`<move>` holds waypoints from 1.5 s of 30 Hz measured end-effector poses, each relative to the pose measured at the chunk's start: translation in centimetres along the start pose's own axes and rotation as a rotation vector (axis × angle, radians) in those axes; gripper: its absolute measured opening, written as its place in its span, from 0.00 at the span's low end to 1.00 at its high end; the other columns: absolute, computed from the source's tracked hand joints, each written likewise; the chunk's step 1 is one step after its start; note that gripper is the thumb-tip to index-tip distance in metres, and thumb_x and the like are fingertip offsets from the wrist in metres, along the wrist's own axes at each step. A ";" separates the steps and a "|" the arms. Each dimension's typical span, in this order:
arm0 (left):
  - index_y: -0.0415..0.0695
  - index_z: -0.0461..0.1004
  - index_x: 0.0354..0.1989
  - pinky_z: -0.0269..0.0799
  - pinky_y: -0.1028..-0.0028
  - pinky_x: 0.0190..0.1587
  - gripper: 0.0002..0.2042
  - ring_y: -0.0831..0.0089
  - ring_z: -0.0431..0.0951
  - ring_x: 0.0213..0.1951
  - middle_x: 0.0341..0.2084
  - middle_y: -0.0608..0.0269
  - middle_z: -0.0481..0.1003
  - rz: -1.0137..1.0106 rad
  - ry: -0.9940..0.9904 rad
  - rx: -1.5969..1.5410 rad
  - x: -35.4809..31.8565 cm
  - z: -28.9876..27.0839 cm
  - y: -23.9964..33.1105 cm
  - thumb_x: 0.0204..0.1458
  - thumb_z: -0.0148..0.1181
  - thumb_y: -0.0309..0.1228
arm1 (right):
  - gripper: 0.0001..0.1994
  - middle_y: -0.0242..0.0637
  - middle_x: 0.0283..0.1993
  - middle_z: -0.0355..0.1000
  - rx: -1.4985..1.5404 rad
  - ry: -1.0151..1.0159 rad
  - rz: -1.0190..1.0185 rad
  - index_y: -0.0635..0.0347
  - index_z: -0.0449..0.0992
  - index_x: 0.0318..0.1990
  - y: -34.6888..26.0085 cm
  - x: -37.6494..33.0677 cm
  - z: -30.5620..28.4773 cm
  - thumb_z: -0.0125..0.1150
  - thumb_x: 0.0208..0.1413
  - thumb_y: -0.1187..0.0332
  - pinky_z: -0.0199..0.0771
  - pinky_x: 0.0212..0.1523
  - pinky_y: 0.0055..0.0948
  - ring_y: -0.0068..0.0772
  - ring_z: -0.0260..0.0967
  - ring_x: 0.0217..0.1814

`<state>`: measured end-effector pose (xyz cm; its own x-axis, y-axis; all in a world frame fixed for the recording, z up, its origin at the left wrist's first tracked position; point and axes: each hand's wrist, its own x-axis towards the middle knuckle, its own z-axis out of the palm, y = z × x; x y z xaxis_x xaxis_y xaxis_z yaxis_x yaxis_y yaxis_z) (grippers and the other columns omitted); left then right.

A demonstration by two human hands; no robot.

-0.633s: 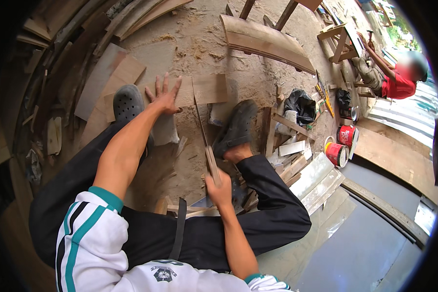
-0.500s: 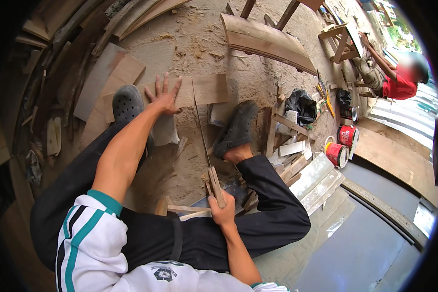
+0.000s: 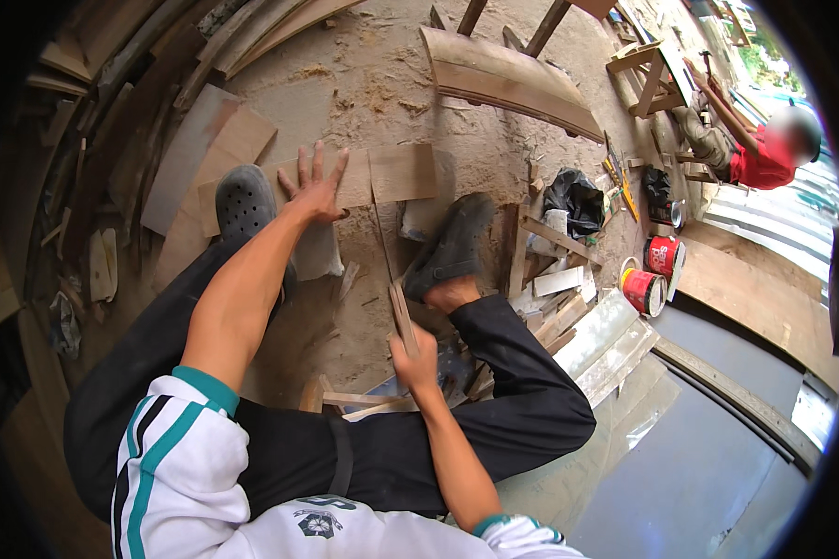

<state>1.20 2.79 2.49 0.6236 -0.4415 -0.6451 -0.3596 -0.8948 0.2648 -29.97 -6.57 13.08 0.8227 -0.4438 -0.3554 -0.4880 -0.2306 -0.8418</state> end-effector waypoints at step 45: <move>0.74 0.25 0.73 0.19 0.25 0.61 0.62 0.42 0.12 0.71 0.73 0.53 0.14 -0.032 0.001 0.038 0.1 -0.2 -0.6 0.39 0.73 0.53 | 0.07 0.49 0.19 0.64 0.057 0.092 -0.017 0.66 0.70 0.26 -3.9 -4.8 -2.1 0.58 0.48 0.71 0.64 0.24 0.39 0.46 0.65 0.18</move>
<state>1.59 3.26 2.38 0.6360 -0.4127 -0.6520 -0.3655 -0.9053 0.2165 -32.61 -5.36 18.92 0.7991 -0.5183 -0.3046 -0.4549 -0.1900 -0.8700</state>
